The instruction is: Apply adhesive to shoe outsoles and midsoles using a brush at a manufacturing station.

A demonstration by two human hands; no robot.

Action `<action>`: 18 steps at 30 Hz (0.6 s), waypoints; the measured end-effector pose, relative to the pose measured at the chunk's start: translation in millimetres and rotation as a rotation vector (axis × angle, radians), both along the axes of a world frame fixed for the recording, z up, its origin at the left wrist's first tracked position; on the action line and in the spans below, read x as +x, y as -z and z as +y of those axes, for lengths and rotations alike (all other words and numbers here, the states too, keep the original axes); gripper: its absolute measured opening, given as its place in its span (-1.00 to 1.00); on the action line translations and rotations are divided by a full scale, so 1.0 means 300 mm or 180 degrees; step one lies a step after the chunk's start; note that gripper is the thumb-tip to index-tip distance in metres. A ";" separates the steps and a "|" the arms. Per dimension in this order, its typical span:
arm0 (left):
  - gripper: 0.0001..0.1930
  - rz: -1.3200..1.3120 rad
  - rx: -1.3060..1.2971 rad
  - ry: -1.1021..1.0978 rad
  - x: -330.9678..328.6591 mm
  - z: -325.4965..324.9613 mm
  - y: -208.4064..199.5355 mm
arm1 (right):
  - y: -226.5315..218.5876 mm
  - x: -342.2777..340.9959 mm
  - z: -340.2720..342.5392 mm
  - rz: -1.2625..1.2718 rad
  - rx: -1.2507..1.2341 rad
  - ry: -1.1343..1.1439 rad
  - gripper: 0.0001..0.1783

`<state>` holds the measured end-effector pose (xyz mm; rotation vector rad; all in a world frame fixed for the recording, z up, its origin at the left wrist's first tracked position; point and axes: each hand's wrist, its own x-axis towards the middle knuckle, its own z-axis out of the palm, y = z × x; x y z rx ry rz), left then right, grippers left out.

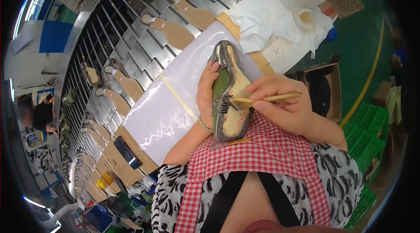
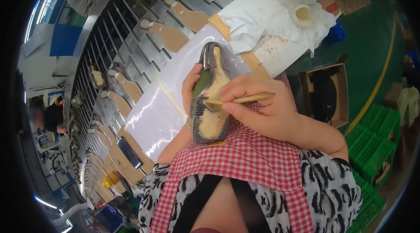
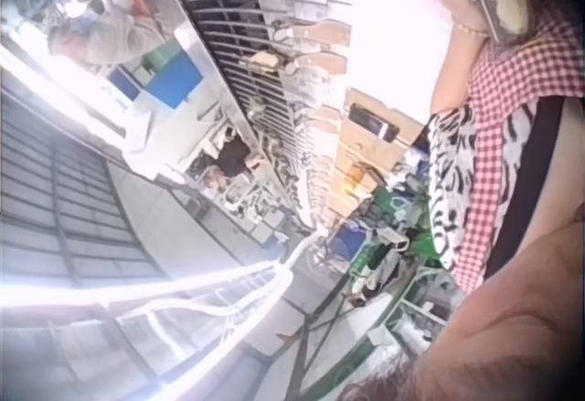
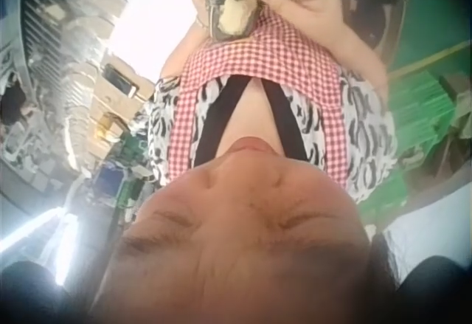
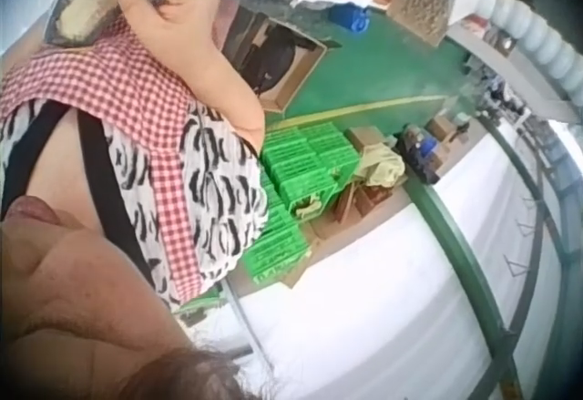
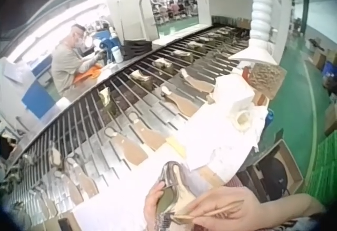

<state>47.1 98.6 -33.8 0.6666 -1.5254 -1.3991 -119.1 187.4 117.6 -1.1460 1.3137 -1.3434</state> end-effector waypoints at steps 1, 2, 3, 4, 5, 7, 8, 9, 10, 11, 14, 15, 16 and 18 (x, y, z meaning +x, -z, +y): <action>-0.50 -0.0031 -0.0026 -0.0012 -0.002 0.000 0.001 | -0.001 0.001 -0.001 -0.0006 0.0012 0.0007 -0.86; -0.51 -0.0059 -0.0051 -0.0024 -0.006 0.000 0.001 | -0.002 -0.001 -0.002 0.0189 -0.0065 0.0058 -0.87; -0.51 -0.0060 -0.0040 -0.0018 -0.009 0.001 0.002 | -0.002 -0.001 -0.002 0.0384 -0.0143 0.0107 -0.88; -0.51 -0.0106 -0.0005 -0.0013 -0.011 0.002 0.002 | 0.002 0.000 -0.004 0.0382 -0.0132 0.0110 -0.88; -0.51 -0.0153 0.0028 -0.0002 -0.012 0.002 0.001 | 0.007 0.003 -0.004 0.0164 -0.0141 -0.0055 -0.89; -0.51 -0.0246 0.0092 0.0015 -0.015 0.002 -0.002 | 0.010 0.001 -0.005 -0.0057 -0.0146 -0.0214 -0.89; -0.52 -0.0295 0.0120 0.0017 -0.013 0.001 -0.001 | 0.012 -0.001 -0.007 -0.0171 -0.0124 -0.0296 -0.89; -0.52 -0.0343 0.0148 0.0018 -0.012 -0.001 -0.001 | 0.014 -0.003 -0.009 -0.0286 -0.0102 -0.0379 -0.89; -0.52 -0.0392 0.0174 0.0020 -0.011 -0.002 -0.001 | 0.014 -0.007 -0.008 -0.0290 -0.0101 -0.0378 -0.89; -0.52 -0.0437 0.0204 0.0021 -0.012 -0.004 -0.002 | 0.011 -0.015 -0.007 -0.0143 -0.0094 -0.0181 -0.88; -0.52 -0.0579 0.0288 0.0024 -0.013 -0.012 -0.003 | -0.003 -0.020 -0.011 0.0284 -0.0160 -0.0002 -0.87; -0.52 -0.0586 0.0289 0.0021 -0.011 -0.014 -0.002 | -0.004 -0.019 -0.013 0.0565 -0.0237 -0.0021 -0.87; -0.52 -0.0576 0.0217 -0.0002 -0.008 -0.017 -0.001 | 0.000 -0.015 -0.018 0.0558 -0.0238 -0.0023 -0.87; -0.52 -0.0539 0.0072 -0.0034 -0.008 -0.022 -0.002 | 0.003 -0.009 -0.024 0.0344 -0.0322 -0.0318 -0.88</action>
